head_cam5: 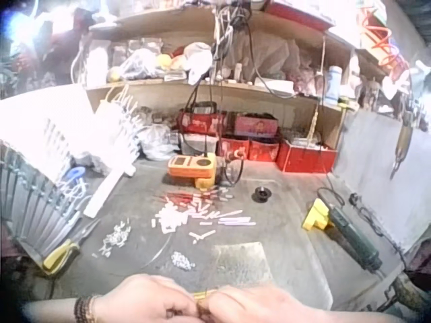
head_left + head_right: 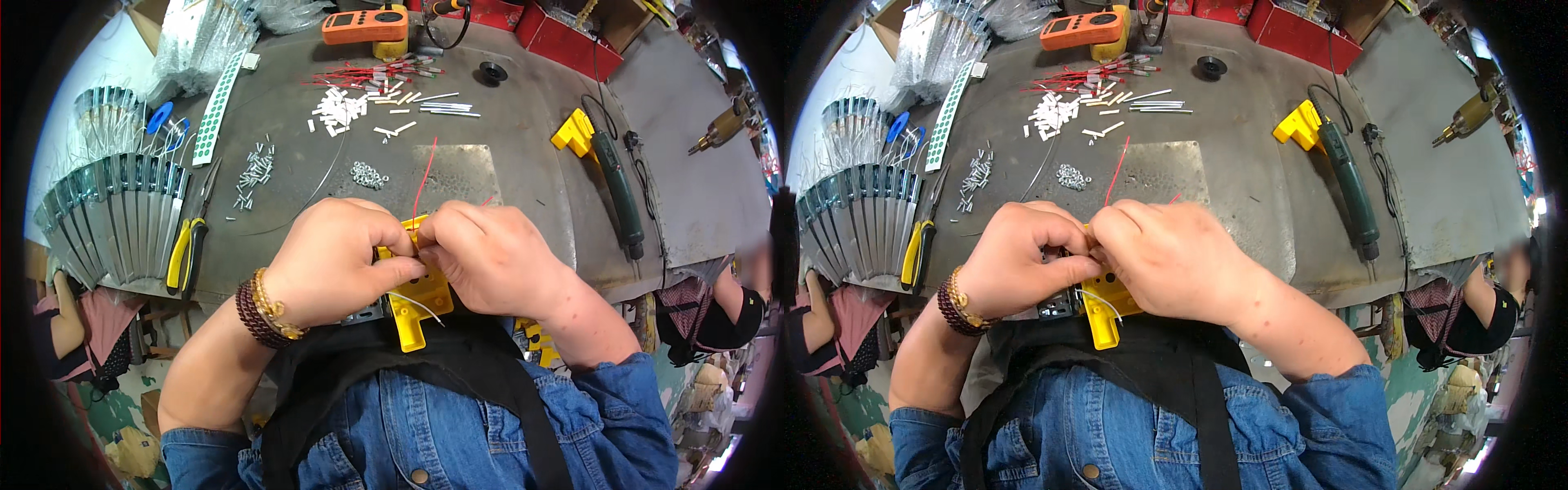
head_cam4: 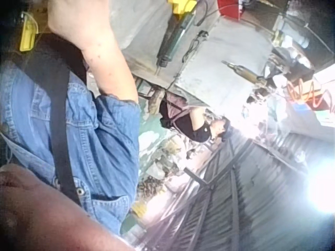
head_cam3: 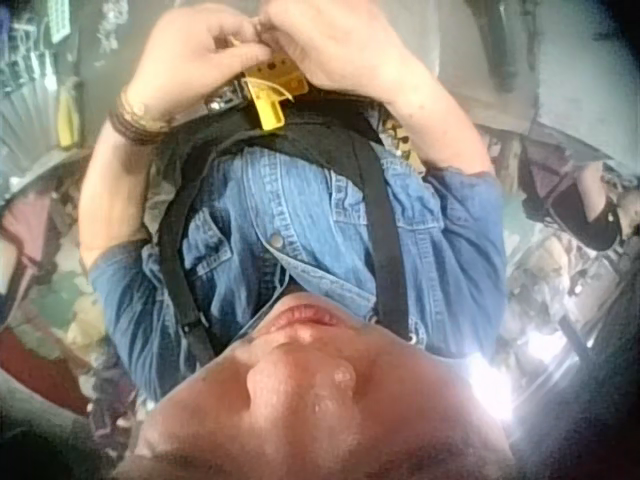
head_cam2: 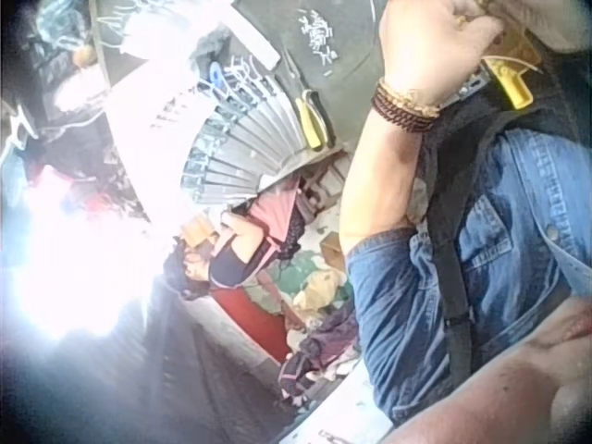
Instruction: Assembling and soldering internal wiring components into a yellow power tool housing.
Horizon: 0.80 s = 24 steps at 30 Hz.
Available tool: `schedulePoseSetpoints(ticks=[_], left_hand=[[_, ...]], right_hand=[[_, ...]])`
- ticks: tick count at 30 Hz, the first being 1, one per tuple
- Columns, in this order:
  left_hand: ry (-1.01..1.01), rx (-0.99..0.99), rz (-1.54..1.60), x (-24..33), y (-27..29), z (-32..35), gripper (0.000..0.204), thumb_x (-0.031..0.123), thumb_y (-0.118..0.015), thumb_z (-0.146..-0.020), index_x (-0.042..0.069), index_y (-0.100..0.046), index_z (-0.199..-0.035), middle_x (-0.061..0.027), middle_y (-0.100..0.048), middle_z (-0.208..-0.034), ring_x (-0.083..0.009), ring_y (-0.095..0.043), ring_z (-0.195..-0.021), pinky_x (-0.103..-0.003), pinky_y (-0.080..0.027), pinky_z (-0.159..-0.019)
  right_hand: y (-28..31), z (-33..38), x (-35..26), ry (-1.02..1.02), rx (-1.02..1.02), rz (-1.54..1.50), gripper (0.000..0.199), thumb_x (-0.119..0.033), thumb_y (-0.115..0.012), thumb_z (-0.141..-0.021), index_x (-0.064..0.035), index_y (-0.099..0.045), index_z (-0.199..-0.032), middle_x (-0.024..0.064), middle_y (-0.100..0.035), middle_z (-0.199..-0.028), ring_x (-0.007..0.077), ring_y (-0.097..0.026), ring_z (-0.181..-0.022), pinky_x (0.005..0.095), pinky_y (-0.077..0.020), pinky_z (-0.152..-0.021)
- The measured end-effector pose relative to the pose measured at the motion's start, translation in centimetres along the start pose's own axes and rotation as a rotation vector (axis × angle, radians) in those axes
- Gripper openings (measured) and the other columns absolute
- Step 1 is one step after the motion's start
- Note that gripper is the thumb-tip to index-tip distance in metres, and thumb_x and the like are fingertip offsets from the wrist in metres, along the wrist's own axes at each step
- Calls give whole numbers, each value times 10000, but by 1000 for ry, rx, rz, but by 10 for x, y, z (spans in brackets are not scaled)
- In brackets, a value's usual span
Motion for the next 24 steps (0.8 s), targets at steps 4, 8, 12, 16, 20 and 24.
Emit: schedulePoseSetpoints(ticks=[4,8,12,16,20,24], left_hand=[[-234,315,-347,13,-11,4,174,39,-767,-692,50,-597,-725,-91,-609,-755,-299,-602,-714,-381,-478,-627],[-291,467,-368,7,-24,4,211,36,-756,-671,73,-555,-725,-88,-541,-717,-313,-568,-677,-401,-452,-595],[-265,482,-311,4,-24,9,191,57,-759,-692,74,-576,-747,-84,-556,-728,-304,-587,-704,-394,-465,-613],[-213,347,-286,8,-16,10,157,114,-763,-731,64,-644,-821,-96,-646,-823,-306,-630,-765,-406,-498,-657],[-274,157,-313,2,-11,15,164,171,-753,-755,74,-677,-864,-86,-693,-904,-300,-651,-784,-410,-519,-686],[-219,143,-426,-1,-18,10,126,172,-741,-753,106,-681,-841,-44,-693,-878,-277,-654,-739,-391,-532,-677]], right_hand=[[-4,5,-5,-86,3,5,135,-107,-652,-847,-65,-528,-879,104,-612,-745,326,-636,-628,418,-504,-549],[-7,7,0,-319,-28,-197,147,-141,-640,-900,-42,-535,-930,133,-651,-818,368,-650,-727,441,-505,-608],[-3,6,0,-309,36,-413,167,-163,-654,-913,-45,-559,-982,133,-643,-850,368,-644,-771,427,-502,-641],[-7,8,-1,-177,51,-185,135,-118,-688,-873,-60,-588,-943,112,-630,-844,321,-637,-736,395,-495,-602],[-4,8,-8,-189,19,-220,110,-81,-697,-840,-68,-589,-858,100,-624,-769,305,-622,-655,385,-473,-553],[1,7,-9,-217,-13,-236,109,-62,-695,-839,-58,-586,-835,104,-617,-733,306,-613,-616,378,-468,-537]])
Point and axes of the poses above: each hand's wrist, its own z-axis away from the middle knuckle, its own y-axis out of the back of the hand, x = y × z, the point moved 2 cm from there along -z, towards the middle knuckle
